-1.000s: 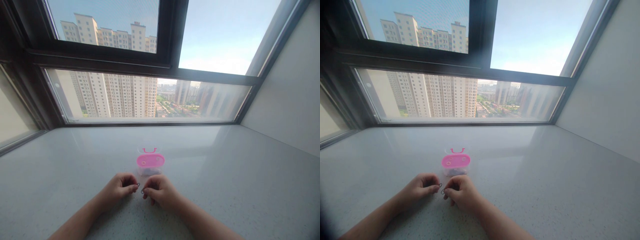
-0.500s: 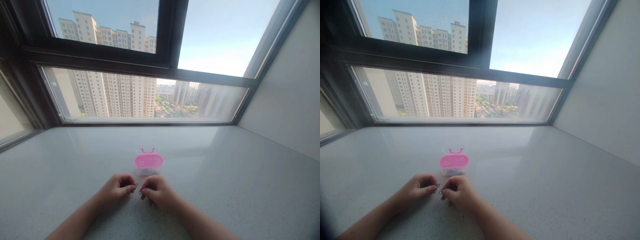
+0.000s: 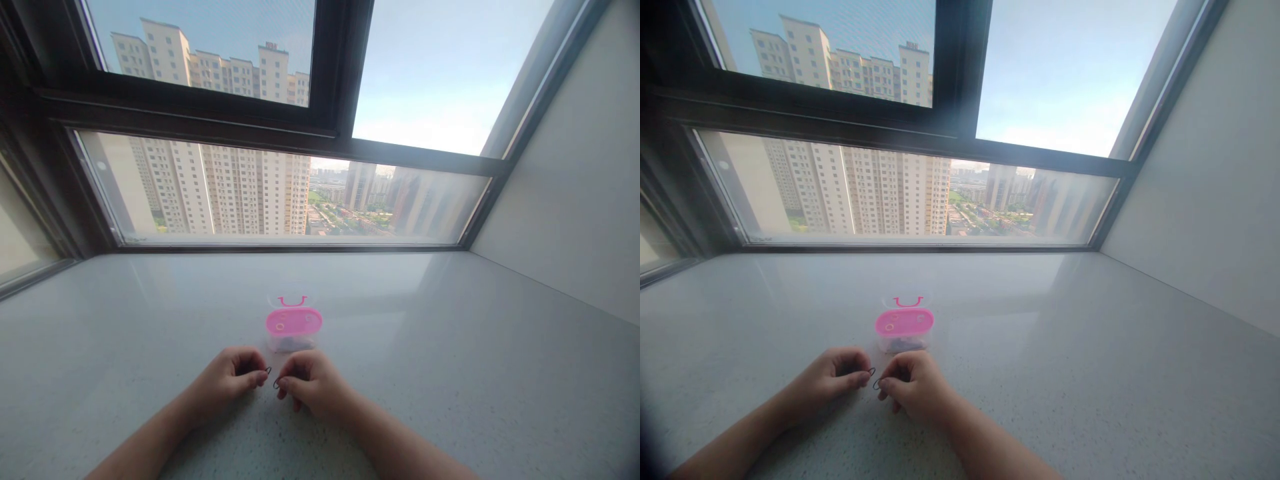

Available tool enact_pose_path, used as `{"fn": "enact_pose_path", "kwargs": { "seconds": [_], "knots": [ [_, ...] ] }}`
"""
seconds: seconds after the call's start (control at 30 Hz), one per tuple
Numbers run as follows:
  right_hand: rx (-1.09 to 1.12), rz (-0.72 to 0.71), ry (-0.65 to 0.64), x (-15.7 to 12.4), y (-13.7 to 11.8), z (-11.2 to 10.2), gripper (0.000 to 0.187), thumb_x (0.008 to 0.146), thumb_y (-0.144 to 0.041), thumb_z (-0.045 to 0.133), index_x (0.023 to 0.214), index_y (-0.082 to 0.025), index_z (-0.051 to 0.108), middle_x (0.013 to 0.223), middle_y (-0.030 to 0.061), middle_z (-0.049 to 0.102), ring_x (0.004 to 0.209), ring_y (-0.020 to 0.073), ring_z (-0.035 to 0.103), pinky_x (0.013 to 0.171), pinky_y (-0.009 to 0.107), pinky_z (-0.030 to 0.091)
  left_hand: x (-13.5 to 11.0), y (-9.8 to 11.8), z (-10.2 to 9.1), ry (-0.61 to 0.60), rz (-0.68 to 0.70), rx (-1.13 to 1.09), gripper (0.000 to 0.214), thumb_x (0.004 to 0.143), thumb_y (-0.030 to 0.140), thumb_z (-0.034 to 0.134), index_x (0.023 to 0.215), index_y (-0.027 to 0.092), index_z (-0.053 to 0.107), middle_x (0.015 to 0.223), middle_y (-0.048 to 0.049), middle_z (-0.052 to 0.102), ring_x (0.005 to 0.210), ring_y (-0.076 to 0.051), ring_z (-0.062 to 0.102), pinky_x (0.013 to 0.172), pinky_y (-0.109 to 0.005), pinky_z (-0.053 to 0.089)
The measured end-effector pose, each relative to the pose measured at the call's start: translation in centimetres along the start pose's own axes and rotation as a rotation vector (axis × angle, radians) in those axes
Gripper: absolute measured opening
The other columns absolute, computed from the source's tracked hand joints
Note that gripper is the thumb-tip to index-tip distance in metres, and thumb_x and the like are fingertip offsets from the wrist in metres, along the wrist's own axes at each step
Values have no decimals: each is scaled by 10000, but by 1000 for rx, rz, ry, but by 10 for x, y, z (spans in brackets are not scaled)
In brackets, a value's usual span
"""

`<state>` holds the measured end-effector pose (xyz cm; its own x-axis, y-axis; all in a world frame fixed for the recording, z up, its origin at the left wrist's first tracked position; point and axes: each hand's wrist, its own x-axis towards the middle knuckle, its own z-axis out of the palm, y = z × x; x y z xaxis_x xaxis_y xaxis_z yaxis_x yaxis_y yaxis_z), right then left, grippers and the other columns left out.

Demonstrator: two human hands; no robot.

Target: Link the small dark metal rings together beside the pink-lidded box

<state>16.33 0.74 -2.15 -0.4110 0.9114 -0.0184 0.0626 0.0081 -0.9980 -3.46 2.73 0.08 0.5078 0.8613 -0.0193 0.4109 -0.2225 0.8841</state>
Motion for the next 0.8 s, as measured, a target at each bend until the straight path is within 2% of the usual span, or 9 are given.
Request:
{"fn": "enact_pose_path", "kwargs": {
  "seconds": [0.8],
  "knots": [
    [1, 4, -3, -1, -2, 0, 97, 706, -211, 597, 711, -117, 616, 621, 18, 627, 388, 49, 459, 374, 161, 352, 1, 1, -1, 1, -4, 9, 203, 743, 329, 576, 729, 129, 611, 667, -4, 590, 674, -161, 518, 620, -238, 390]
  ]
}}
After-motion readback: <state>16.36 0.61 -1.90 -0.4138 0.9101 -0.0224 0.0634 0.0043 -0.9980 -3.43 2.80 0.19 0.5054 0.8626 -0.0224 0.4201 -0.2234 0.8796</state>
